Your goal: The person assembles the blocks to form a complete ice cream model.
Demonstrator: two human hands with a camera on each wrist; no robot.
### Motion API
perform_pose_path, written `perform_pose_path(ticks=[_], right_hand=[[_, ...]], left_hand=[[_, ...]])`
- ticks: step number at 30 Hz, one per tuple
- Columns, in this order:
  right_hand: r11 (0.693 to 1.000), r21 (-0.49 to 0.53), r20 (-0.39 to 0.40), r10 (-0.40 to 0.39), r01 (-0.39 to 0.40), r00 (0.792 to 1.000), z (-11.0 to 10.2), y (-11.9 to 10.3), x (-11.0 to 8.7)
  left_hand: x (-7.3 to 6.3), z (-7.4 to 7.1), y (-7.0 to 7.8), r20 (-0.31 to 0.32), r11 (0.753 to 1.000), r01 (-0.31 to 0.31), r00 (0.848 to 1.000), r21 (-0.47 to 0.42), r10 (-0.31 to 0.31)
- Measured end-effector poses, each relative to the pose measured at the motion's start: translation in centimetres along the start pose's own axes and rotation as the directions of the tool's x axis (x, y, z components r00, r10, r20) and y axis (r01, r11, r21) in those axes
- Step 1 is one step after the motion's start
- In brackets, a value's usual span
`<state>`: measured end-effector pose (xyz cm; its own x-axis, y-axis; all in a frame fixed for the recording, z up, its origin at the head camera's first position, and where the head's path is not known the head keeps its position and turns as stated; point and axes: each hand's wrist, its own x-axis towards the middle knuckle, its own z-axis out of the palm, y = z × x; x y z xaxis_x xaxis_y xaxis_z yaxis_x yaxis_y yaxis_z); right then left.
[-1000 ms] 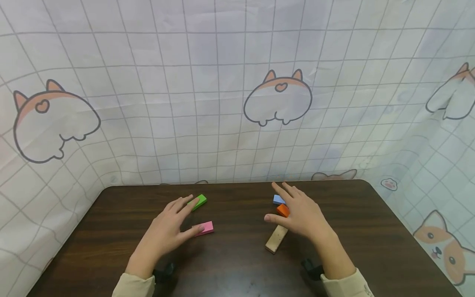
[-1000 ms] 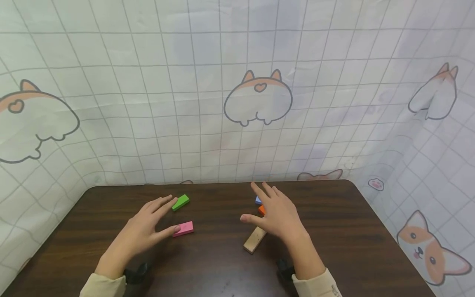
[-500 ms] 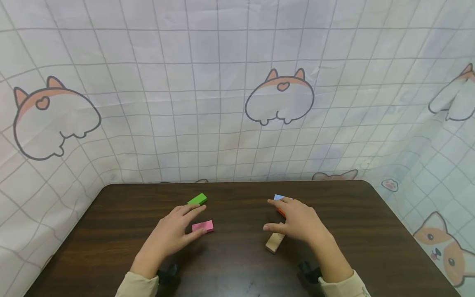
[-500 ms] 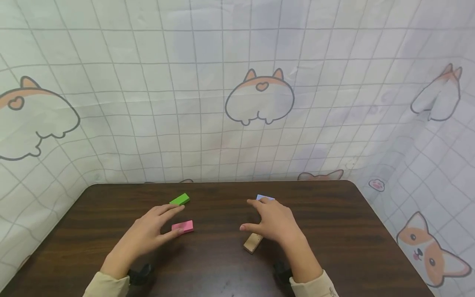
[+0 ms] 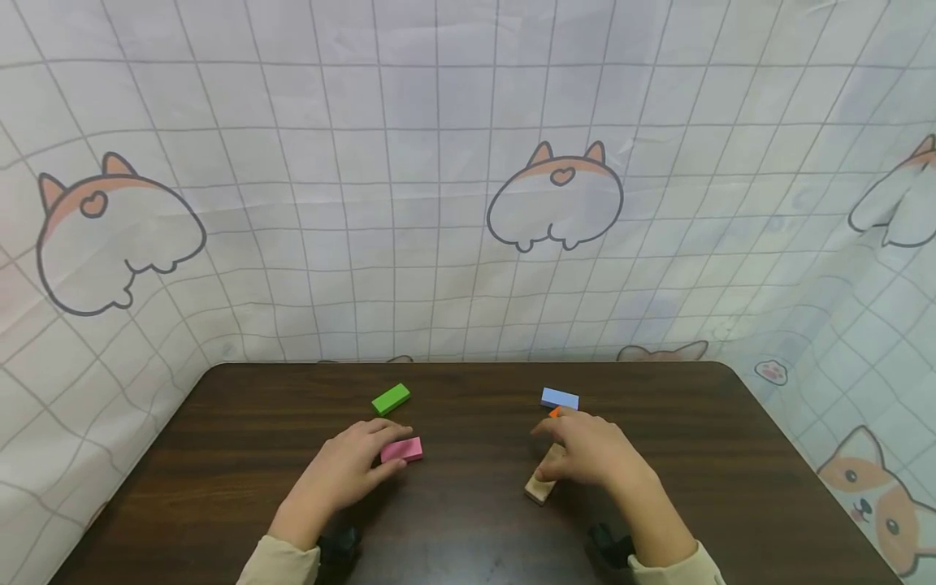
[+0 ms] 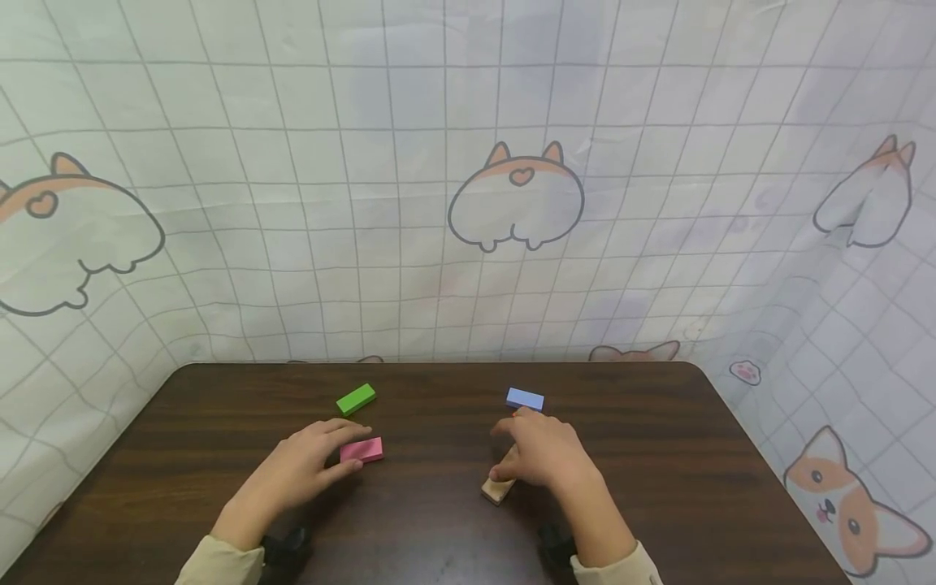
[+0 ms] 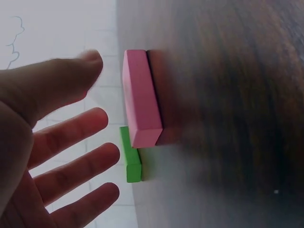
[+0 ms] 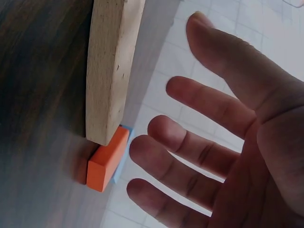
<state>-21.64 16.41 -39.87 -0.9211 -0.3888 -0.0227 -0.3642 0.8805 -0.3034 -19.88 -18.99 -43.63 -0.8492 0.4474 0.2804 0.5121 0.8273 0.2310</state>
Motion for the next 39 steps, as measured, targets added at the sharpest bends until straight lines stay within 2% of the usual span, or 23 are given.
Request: perform_pose_path(ticks=[12,19,26,31,39], right_hand=[[1.0,0.023,0.08,-0.021,0.019,0.997,0.7,0.1,0.3],[1.0,0.016,0.097,-0.017,0.015,0.995,0.9,-0.1,0.4],[1.0,-0.015,0.105,0.018,-0.016,0.994,1.0,-0.2,0.3],[0.999,0.003,0.086,-0.037,0.037,0.996,1.3,-0.3,0.4],[0.985,-0.015,0.049,-0.172,0.173,0.984,1.8,0.0,0.8]], left_hand=[[0.0,0.8,-0.5,0.011,1.0,-0.021,1.0,-0.009,0.021],[0.0,1.0,-0.7,0.001,1.0,0.026,1.0,-0.018,-0.026],[-0.1,1.1,-0.7,0.035,0.996,0.074,0.997,-0.041,-0.073],[0.0,1.2,-0.6,0.038,0.994,0.104,0.994,-0.043,-0.102],[0.3,1.3,-0.6,0.038,0.994,0.101,0.994,-0.045,-0.099]])
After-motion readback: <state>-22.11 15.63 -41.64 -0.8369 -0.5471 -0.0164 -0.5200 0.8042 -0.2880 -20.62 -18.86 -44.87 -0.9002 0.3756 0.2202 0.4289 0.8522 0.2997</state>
